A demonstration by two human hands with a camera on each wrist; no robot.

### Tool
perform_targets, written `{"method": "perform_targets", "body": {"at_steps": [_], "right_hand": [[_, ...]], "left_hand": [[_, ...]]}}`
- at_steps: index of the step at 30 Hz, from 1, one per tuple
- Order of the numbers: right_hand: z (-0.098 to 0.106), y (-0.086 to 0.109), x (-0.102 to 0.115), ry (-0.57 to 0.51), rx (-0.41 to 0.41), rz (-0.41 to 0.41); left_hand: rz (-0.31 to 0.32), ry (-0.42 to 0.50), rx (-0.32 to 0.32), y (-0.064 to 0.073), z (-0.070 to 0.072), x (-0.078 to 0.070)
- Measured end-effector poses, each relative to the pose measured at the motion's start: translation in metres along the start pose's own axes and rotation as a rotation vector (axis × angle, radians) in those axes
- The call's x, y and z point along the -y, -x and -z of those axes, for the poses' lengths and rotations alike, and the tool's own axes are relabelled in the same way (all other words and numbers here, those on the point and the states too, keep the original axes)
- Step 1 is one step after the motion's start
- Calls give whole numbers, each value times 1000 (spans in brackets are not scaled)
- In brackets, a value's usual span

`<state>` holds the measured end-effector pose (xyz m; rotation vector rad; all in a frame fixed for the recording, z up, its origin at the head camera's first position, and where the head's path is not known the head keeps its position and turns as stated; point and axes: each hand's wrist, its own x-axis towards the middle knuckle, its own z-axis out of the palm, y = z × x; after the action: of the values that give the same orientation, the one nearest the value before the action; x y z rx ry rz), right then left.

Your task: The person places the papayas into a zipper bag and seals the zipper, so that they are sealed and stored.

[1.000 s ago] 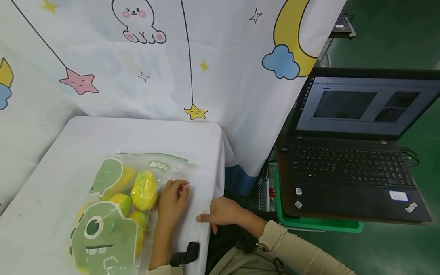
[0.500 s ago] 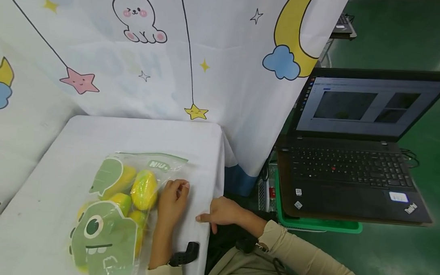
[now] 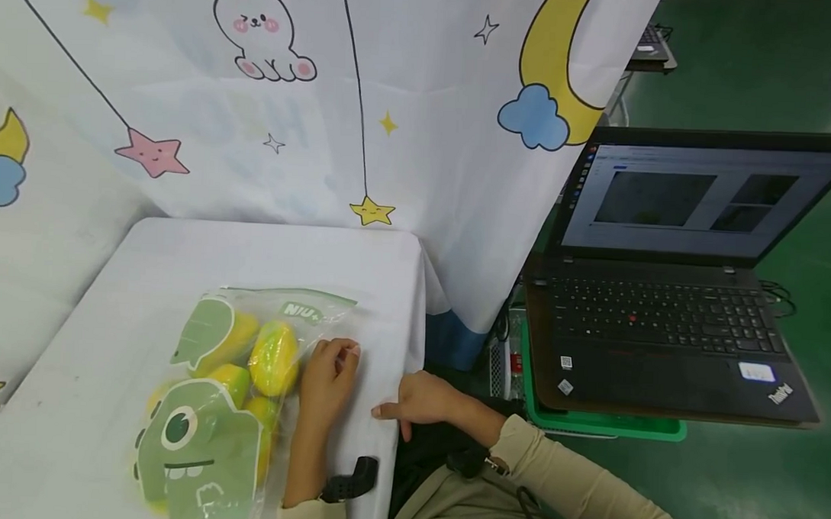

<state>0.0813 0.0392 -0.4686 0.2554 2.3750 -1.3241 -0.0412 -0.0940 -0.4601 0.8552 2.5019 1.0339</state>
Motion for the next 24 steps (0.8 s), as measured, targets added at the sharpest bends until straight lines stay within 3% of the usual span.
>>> {"method": "perform_targets", "body": {"at_steps": [24], "right_hand": [[2, 1, -3, -22, 0, 3]], "left_hand": [[-5, -14, -21, -2, -6, 1]]}}
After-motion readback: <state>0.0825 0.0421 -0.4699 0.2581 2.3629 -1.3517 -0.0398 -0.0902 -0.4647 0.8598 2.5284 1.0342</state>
